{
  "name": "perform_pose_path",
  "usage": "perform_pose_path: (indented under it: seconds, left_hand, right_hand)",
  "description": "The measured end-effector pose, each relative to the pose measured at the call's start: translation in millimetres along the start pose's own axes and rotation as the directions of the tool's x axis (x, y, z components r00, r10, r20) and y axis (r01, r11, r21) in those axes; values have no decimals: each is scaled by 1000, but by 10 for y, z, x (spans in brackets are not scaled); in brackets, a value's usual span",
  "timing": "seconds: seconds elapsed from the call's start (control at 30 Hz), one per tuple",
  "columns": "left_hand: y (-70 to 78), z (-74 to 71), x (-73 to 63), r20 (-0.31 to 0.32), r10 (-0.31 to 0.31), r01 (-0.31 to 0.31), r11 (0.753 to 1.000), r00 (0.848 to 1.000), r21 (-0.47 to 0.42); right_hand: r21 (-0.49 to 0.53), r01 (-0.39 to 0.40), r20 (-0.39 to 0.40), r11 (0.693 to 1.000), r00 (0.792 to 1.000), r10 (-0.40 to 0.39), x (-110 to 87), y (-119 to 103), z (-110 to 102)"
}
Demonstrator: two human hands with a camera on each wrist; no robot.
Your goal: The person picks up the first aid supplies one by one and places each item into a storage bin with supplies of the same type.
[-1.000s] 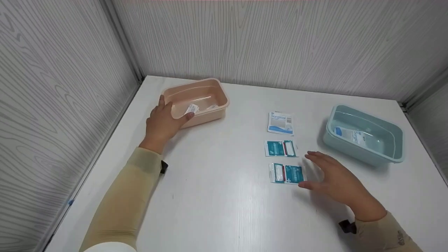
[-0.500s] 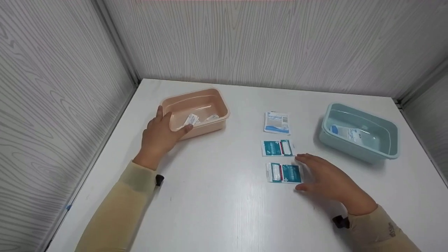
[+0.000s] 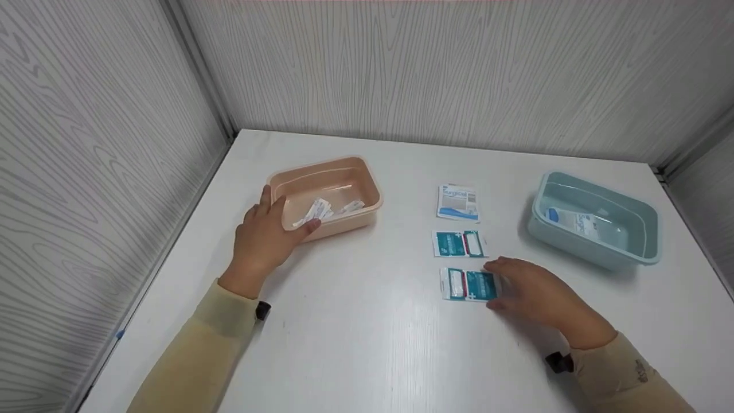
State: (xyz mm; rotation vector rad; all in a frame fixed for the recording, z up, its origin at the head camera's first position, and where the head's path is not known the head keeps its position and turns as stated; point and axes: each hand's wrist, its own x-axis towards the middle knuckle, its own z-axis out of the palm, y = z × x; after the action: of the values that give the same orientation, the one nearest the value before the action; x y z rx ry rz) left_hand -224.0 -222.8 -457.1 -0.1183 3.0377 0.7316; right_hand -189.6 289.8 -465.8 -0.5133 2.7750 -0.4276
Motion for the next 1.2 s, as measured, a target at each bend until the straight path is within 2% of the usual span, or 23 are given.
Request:
perform_pose_path:
  seconds: [0.1,0.33,0.7,0.83,1.03,1.2]
  left_hand:
    - [27,10,-21,8,2,-2,1000,1000,9]
    - [60,29,-72,17,7,-7,1000,1000,0]
    - [37,40,-149,-18,4,-4,1000,1000,-12]
    - [6,33,-178,-21,-3,3,1000,1000,-14]
    - [-15,38,-180,-17,4,-4,1000,1000,-15]
    - [-7,62,-163,-19,5,-5,1000,1000,-19]
  right_hand:
    - [-5,13,-18,1000,1000,-13,-12,3,-12]
    - [3,-24,-13,1000,1000,24,-16,11,-25]
    - [52,2,-35,999,999,0,-30,-1,-39]
    - [100,-18,-39,995,999,22,-40,-16,-63]
    - [231,-8,-112,973,993,35,-97,43,-126]
    - [273,-29,-140,961,988,70,-134,90,-235]
